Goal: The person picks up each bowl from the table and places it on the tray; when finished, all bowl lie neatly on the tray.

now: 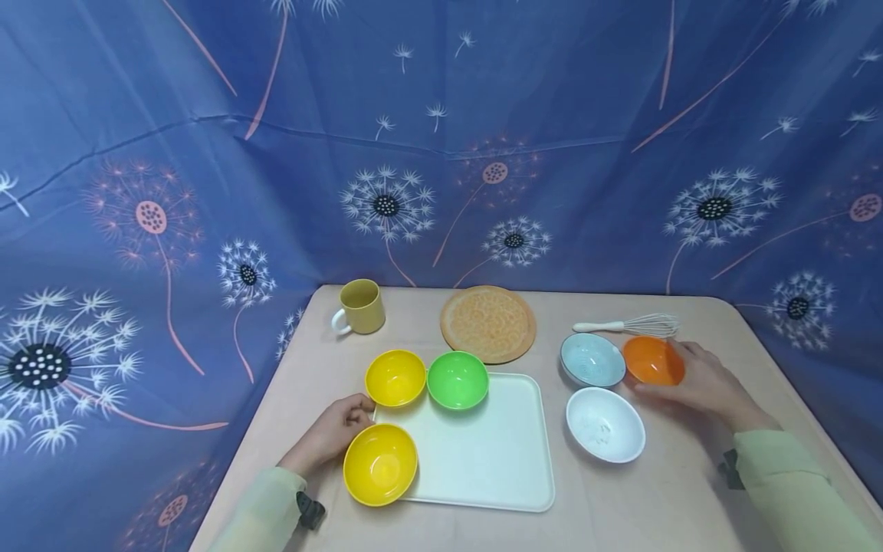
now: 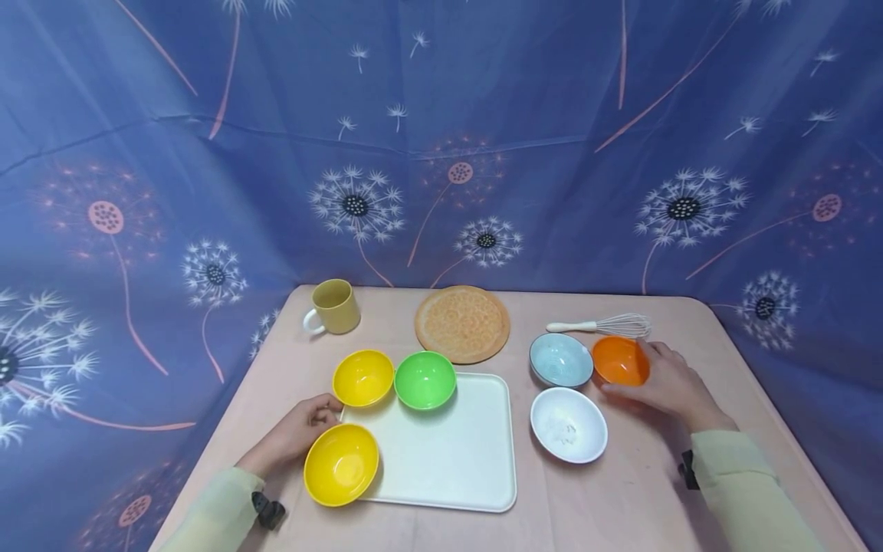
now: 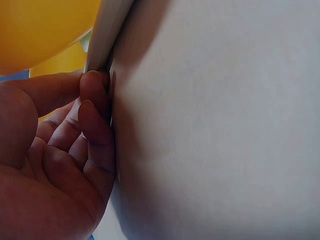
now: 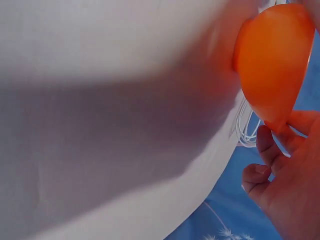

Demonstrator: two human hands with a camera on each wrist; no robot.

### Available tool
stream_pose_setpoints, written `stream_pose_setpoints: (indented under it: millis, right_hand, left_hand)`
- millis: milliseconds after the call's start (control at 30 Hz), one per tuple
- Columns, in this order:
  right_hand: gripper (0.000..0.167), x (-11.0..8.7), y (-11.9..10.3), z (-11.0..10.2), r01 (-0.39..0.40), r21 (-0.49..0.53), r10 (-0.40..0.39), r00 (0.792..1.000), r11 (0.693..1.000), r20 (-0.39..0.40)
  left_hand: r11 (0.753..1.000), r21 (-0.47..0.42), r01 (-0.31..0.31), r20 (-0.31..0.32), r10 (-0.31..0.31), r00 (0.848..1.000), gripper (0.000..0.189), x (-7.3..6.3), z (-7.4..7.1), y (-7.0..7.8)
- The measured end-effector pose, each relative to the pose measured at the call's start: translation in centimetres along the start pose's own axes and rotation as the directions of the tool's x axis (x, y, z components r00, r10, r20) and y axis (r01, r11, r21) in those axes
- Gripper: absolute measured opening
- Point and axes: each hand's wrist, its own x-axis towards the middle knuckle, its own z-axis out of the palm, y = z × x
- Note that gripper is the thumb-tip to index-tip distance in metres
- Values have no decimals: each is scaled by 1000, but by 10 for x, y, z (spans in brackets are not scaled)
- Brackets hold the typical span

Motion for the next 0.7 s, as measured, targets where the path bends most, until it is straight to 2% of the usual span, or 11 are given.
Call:
stream_pose_setpoints:
  millis: [300,700]
  right_hand:
    - [127,0,-4,5,32,32,-31,999,999,-37]
    - [124,3,-2,3,10,82,-5,999,997,-54]
  left_hand:
    - [1000,-3,-20,16,20,1000,21,0,-1,-1]
    - [1000,-23,2,15,-2,1000,20,-1,0,0]
